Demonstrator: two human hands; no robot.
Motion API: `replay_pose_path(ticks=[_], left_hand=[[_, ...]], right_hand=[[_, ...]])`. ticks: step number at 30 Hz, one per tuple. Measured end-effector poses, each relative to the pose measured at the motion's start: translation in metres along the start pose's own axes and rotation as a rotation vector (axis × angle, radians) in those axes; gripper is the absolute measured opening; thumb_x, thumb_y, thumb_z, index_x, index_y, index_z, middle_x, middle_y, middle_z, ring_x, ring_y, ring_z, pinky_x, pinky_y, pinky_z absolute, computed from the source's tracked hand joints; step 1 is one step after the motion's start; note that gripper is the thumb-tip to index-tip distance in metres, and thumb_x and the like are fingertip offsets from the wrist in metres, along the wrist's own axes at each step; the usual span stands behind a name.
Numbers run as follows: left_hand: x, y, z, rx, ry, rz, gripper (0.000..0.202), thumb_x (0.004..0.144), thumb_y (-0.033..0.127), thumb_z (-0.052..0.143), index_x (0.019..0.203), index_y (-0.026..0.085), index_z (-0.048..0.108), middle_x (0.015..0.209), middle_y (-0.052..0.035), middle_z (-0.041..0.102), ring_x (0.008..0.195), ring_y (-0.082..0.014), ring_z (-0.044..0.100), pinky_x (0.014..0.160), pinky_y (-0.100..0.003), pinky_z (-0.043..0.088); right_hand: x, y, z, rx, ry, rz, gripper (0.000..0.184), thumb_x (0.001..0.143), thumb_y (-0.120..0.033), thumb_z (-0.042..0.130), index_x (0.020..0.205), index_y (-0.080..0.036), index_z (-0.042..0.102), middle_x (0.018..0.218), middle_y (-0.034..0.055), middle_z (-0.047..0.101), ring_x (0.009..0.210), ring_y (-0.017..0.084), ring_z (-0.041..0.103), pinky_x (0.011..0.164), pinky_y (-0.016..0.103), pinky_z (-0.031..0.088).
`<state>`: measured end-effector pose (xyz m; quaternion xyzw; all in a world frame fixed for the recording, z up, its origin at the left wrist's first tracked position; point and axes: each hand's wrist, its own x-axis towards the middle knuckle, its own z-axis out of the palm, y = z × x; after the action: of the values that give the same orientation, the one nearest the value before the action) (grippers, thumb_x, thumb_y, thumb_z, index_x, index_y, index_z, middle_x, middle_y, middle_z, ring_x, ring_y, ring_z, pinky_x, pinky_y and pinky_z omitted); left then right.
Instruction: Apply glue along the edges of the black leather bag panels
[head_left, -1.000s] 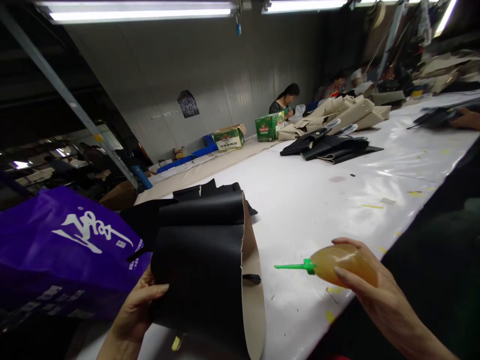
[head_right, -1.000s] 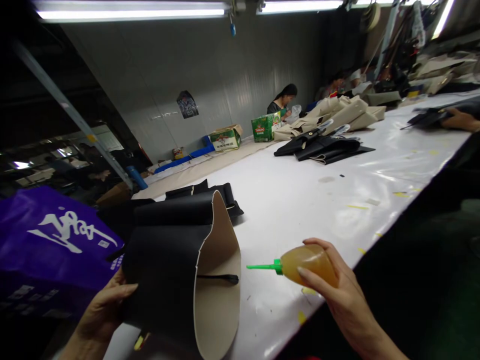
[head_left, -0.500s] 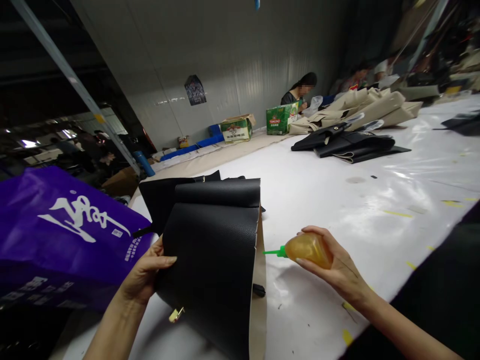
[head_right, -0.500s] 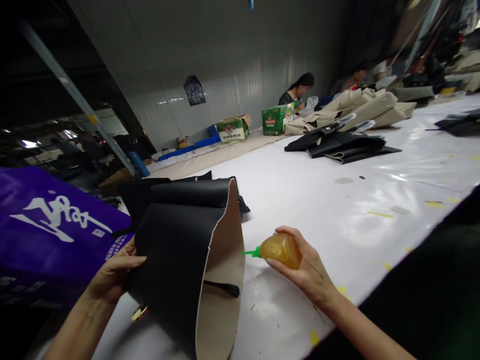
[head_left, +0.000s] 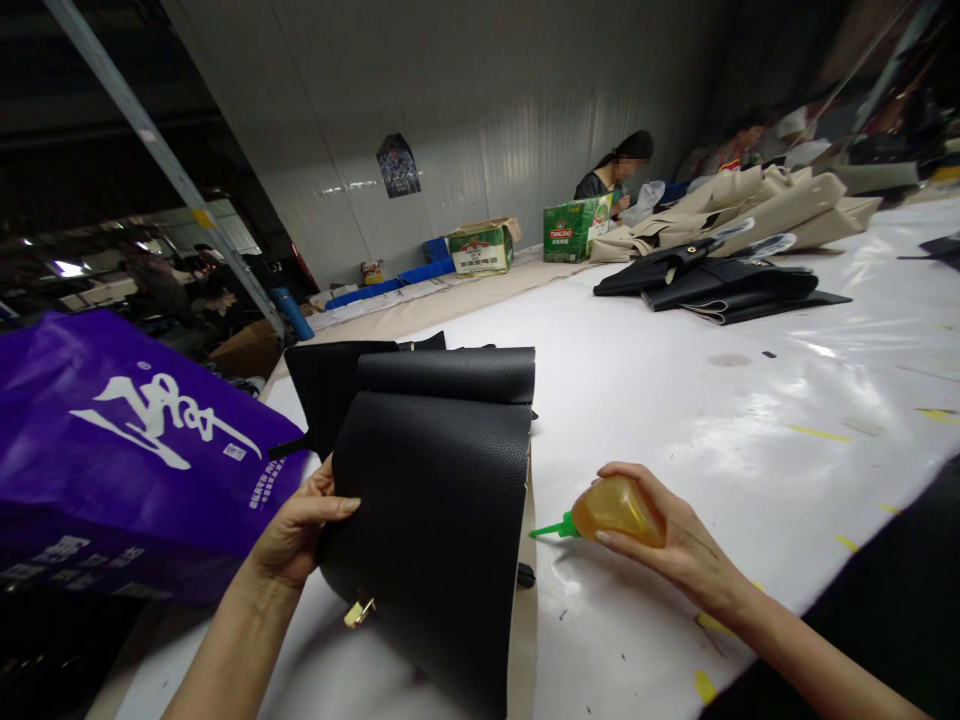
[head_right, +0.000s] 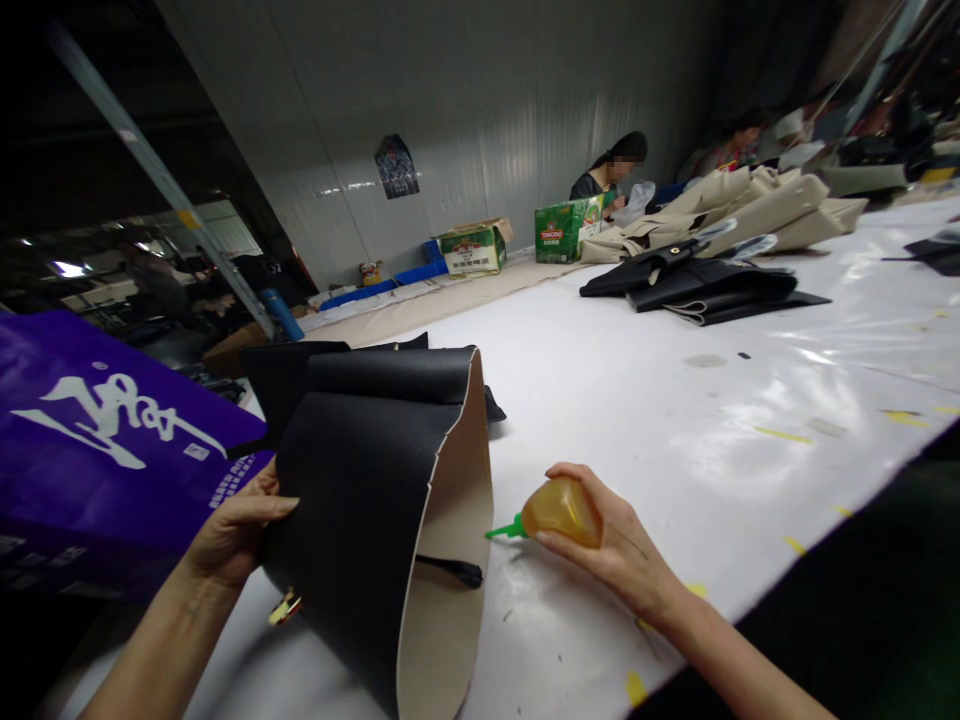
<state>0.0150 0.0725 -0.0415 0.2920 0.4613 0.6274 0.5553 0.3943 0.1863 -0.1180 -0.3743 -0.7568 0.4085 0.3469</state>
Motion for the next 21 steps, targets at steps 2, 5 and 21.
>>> replay_pose_path(ticks=[2, 5, 21], left_hand=[[-0.001, -0.001, 0.000, 0.013, 0.011, 0.003, 0.048, 0.060, 0.006, 0.077, 0.105, 0.024, 0.074, 0.101, -0.0068, 0.075, 0.083, -0.0276, 0.072, 0.077, -0.034, 0.060], [-0.001, -0.001, 0.000, 0.028, 0.026, 0.010, 0.049, 0.058, 0.007, 0.078, 0.104, 0.023, 0.074, 0.100, -0.0078, 0.075, 0.083, -0.0295, 0.072, 0.075, -0.034, 0.060], [-0.002, -0.004, -0.003, 0.022, 0.055, 0.030, 0.050, 0.056, 0.006, 0.080, 0.103, 0.023, 0.074, 0.095, -0.0066, 0.076, 0.087, -0.0299, 0.072, 0.070, -0.029, 0.060]], right_hand=[[0.002, 0.000, -0.001, 0.002, 0.039, 0.044, 0.049, 0.082, -0.048, 0.070, 0.121, -0.031, 0.045, 0.118, 0.0011, 0.053, 0.097, 0.023, 0.059, 0.083, 0.034, 0.049], [0.009, 0.002, 0.000, -0.001, 0.127, 0.088, 0.051, 0.081, -0.050, 0.070, 0.121, -0.031, 0.045, 0.113, 0.0009, 0.054, 0.090, 0.023, 0.059, 0.079, 0.034, 0.049], [0.005, 0.001, 0.003, 0.143, 0.078, 0.219, 0.053, 0.078, -0.051, 0.069, 0.120, -0.028, 0.045, 0.097, 0.0010, 0.059, 0.081, 0.022, 0.060, 0.072, 0.033, 0.049]])
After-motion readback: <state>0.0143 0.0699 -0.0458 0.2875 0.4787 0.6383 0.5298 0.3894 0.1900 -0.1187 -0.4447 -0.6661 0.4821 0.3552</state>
